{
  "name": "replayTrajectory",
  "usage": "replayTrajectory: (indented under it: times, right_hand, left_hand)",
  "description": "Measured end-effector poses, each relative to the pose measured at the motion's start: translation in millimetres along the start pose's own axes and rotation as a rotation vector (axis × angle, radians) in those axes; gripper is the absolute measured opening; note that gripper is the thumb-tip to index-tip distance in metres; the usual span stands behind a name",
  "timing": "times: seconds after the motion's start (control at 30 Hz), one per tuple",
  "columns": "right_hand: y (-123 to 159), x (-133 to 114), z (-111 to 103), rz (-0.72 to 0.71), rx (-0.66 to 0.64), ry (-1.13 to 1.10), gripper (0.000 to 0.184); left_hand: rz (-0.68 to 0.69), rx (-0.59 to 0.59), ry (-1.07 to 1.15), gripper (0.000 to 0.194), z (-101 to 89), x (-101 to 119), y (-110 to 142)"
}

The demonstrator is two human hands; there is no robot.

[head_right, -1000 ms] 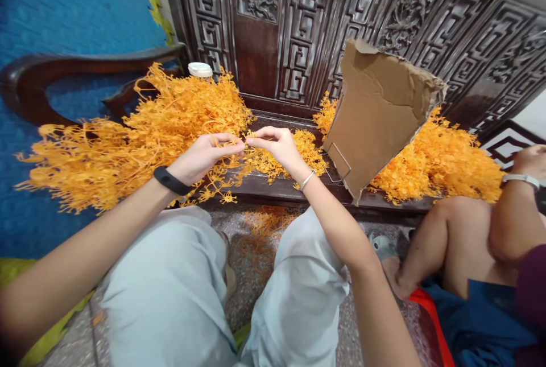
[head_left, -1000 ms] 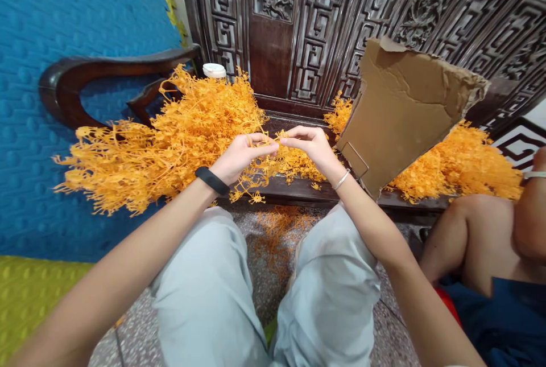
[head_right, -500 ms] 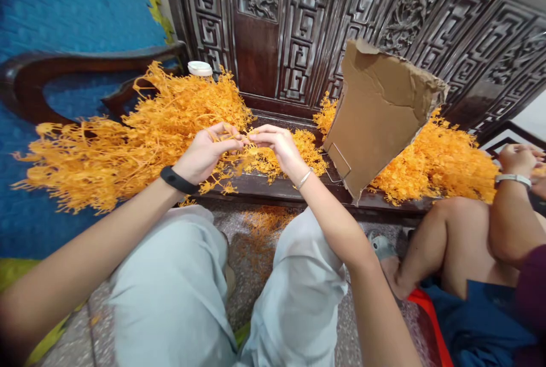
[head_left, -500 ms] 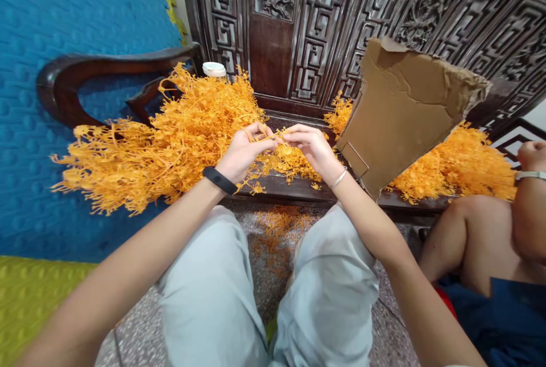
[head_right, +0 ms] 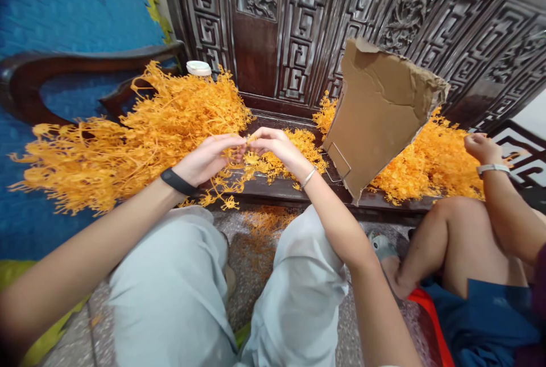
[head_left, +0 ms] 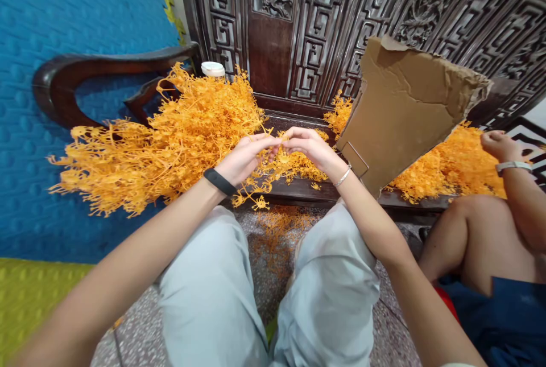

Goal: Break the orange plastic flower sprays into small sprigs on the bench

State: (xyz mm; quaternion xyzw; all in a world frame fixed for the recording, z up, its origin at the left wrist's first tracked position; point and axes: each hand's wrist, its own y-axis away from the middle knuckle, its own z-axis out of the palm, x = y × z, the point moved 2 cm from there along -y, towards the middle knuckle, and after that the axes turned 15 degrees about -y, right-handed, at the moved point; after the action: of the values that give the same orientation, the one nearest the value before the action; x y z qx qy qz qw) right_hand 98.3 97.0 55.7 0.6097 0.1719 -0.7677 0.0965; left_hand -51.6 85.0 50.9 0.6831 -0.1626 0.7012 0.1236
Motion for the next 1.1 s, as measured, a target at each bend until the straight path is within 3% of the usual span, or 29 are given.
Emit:
replayTrajectory:
  times: [0.2,0.47,0.67,1.1]
  right_hand:
    - [1.0,-0.9,-0.3,-0.053,-0.056,0.035,0.018]
    - [4.6,2.0,14.3,0.053,-0.126,-0.220,0.028]
    - [6.5,1.5,21.0,0.021,-0.216,-0.281,0.032]
    - [13.0,-0.3,29.5,-0.027,-0.342,-0.380,0.037]
  left_hand:
    - [-0.011,0.022,-0.001,0.015,-0.3,0.0,1.6]
    - [0.007,-0.030,0.155,0.022,3.0,7.2,3.2]
    - [-0.042,-0.059,0.263,0.021,5.1,11.0,7.4]
    - [0.040,-0.087,0.229,0.023,7.9,21.8,18.5]
